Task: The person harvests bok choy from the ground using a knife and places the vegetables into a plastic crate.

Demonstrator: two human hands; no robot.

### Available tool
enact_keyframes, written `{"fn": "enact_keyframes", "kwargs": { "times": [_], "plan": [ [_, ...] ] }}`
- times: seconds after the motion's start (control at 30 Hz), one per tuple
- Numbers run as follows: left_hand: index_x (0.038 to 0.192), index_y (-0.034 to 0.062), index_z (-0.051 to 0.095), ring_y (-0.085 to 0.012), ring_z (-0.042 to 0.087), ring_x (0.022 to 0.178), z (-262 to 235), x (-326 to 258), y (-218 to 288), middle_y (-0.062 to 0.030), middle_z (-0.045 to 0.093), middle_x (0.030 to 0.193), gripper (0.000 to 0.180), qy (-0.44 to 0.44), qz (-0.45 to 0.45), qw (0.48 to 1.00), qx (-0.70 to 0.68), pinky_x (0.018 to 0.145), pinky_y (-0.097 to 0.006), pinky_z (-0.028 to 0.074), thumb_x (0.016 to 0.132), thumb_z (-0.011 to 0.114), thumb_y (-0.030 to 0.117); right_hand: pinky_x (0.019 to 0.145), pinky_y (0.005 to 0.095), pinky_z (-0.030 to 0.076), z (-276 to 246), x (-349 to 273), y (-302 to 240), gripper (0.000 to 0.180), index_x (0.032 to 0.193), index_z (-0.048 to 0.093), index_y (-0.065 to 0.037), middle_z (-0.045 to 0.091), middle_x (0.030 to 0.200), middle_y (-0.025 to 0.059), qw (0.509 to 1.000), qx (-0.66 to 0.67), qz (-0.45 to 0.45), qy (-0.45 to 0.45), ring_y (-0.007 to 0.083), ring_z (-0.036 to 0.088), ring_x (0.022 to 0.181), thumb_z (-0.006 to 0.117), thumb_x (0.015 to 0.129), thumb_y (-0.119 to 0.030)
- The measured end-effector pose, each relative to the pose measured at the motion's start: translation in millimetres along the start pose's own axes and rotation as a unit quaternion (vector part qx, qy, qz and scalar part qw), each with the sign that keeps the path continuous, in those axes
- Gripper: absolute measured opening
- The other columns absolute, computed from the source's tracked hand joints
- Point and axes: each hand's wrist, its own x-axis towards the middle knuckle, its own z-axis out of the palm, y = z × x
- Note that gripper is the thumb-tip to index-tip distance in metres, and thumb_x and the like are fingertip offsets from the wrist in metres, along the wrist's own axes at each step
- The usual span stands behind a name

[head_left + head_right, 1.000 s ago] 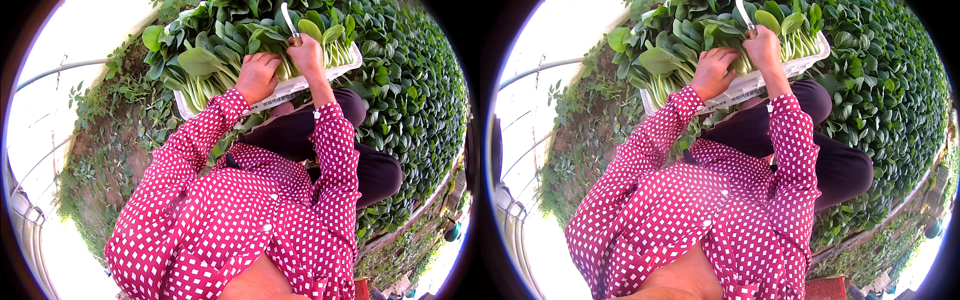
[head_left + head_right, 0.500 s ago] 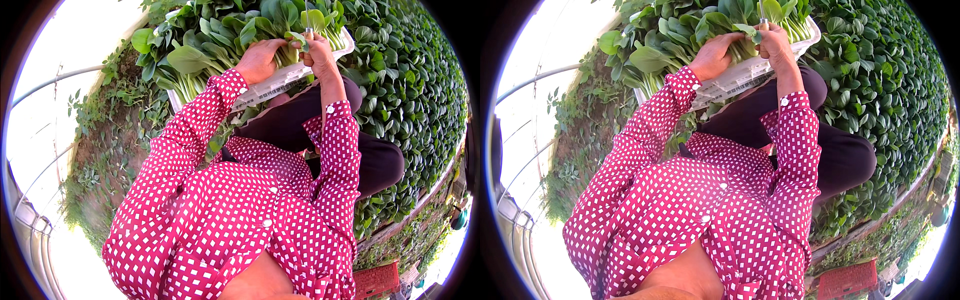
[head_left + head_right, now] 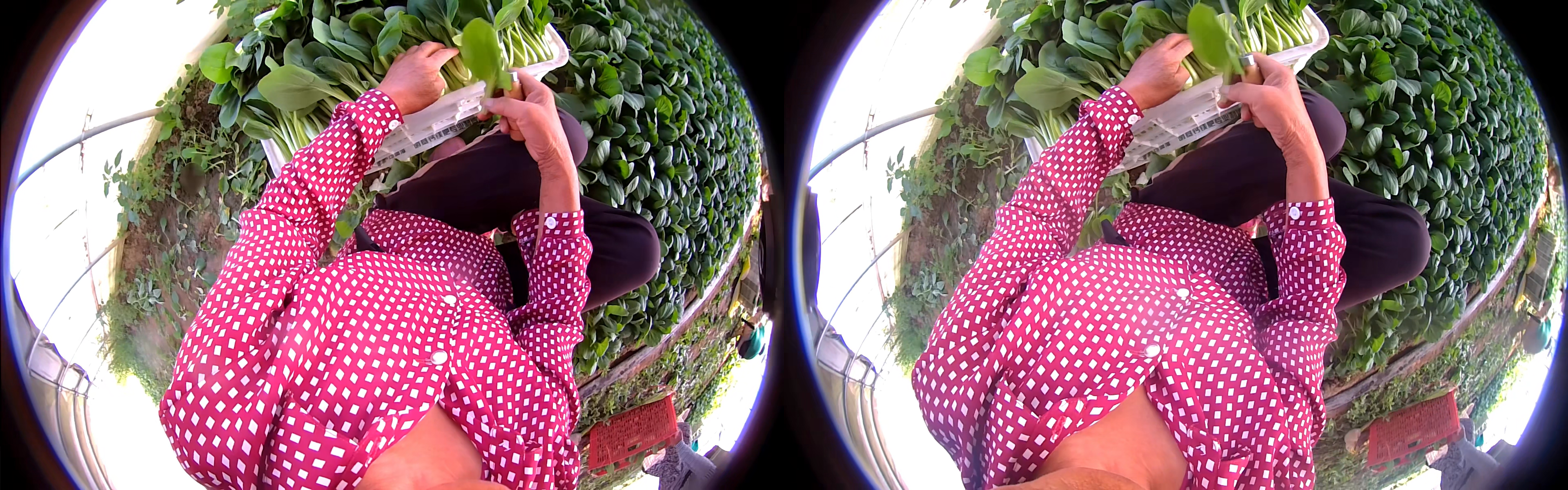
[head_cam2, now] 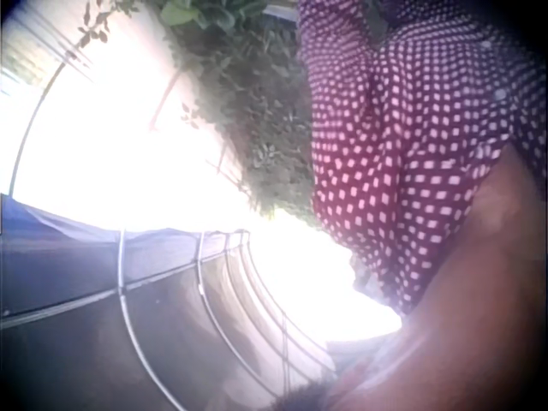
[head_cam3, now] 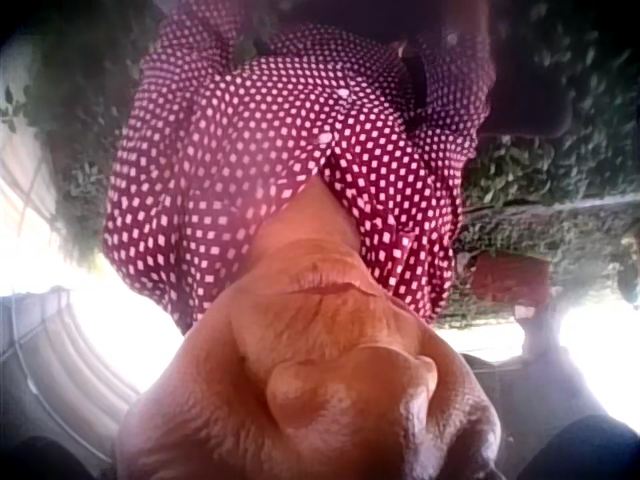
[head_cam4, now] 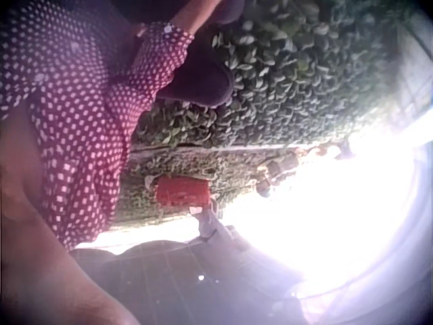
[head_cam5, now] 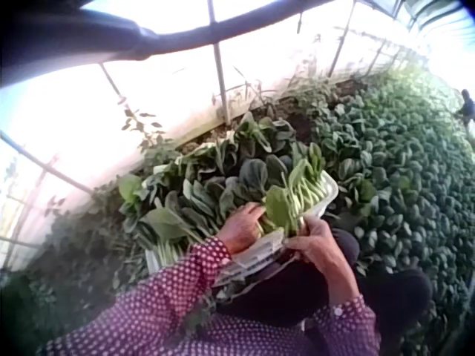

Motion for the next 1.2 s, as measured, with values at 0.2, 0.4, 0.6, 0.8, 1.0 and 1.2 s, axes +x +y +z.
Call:
{"fn": "enact_keyframes", "kwargs": {
  "times": [0.2,0.4,0.6,0.8,1.0,1.2],
  "plan": [
    [0.131,0.0079,0.055,-0.0331,0.056,0.115,-3.4,0.7,1.7,-0.0141,0.056,0.127,0.051,-0.002,-0.002,1.000,0.010,0.098,-0.042,0.046,0.080,0.052,0.003,0.069,0.0402,0.050,-1.9,45.6,40.7,0.023,0.085,0.061,0.002,0.063,0.074,0.0181,0.946,-0.237,-0.104,0.195,0.0320,0.063,0.072,0.071,0.068,-0.010],
    [0.129,0.0086,0.059,-0.0317,0.055,0.119,2.8,8.0,-4.4,-0.0131,0.059,0.127,0.045,-0.055,0.007,0.998,-0.012,0.100,-0.043,0.045,0.084,0.058,0.013,0.078,0.0475,0.050,40.1,45.3,53.4,0.016,0.091,0.064,-0.001,0.067,0.093,0.0212,0.943,-0.273,-0.131,0.136,0.0431,0.063,0.089,0.066,0.078,-0.011],
    [0.136,0.0098,0.052,-0.0349,0.054,0.119,-7.9,3.9,-4.1,-0.0178,0.054,0.132,0.048,-0.091,-0.017,0.996,-0.016,0.099,-0.041,0.044,0.088,0.053,0.009,0.069,0.0428,0.050,42.9,52.4,54.3,0.019,0.084,0.057,0.002,0.066,0.078,0.0201,0.931,-0.299,-0.132,0.162,0.0350,0.065,0.075,0.065,0.072,-0.010],
    [0.137,0.0049,0.050,-0.0372,0.051,0.122,-7.6,0.8,4.7,-0.0192,0.051,0.135,0.055,-0.043,0.031,0.998,-0.034,0.105,-0.042,0.042,0.082,0.049,0.008,0.039,0.0185,0.031,0.7,-39.2,-5.7,0.019,0.097,0.062,-0.001,0.067,0.073,0.0053,0.993,-0.048,-0.047,0.095,0.0045,0.050,0.050,0.067,0.079,-0.005],
    [0.133,0.0046,0.054,-0.0359,0.056,0.117,-41.1,-1.1,8.5,-0.0198,0.056,0.131,0.049,-0.068,-0.019,0.996,-0.054,0.102,-0.040,0.044,0.085,0.051,0.011,0.041,0.0144,0.028,-94.4,-168.2,-49.1,0.021,0.104,0.066,-0.002,0.071,0.083,0.0097,0.916,-0.061,-0.099,0.383,0.0012,0.049,0.052,0.069,0.083,-0.005],
    [0.117,0.0017,0.066,-0.0218,0.072,0.087,-63.7,10.7,56.9,-0.0154,0.071,0.107,0.031,-0.028,-0.033,0.994,-0.105,0.078,-0.030,0.055,0.087,0.058,0.003,0.040,0.0175,0.033,-169.0,-319.4,75.9,0.014,0.096,0.061,-0.004,0.070,0.081,0.0107,0.783,0.058,-0.029,0.618,0.0048,0.050,0.049,0.070,0.086,-0.007]
  ]
}}
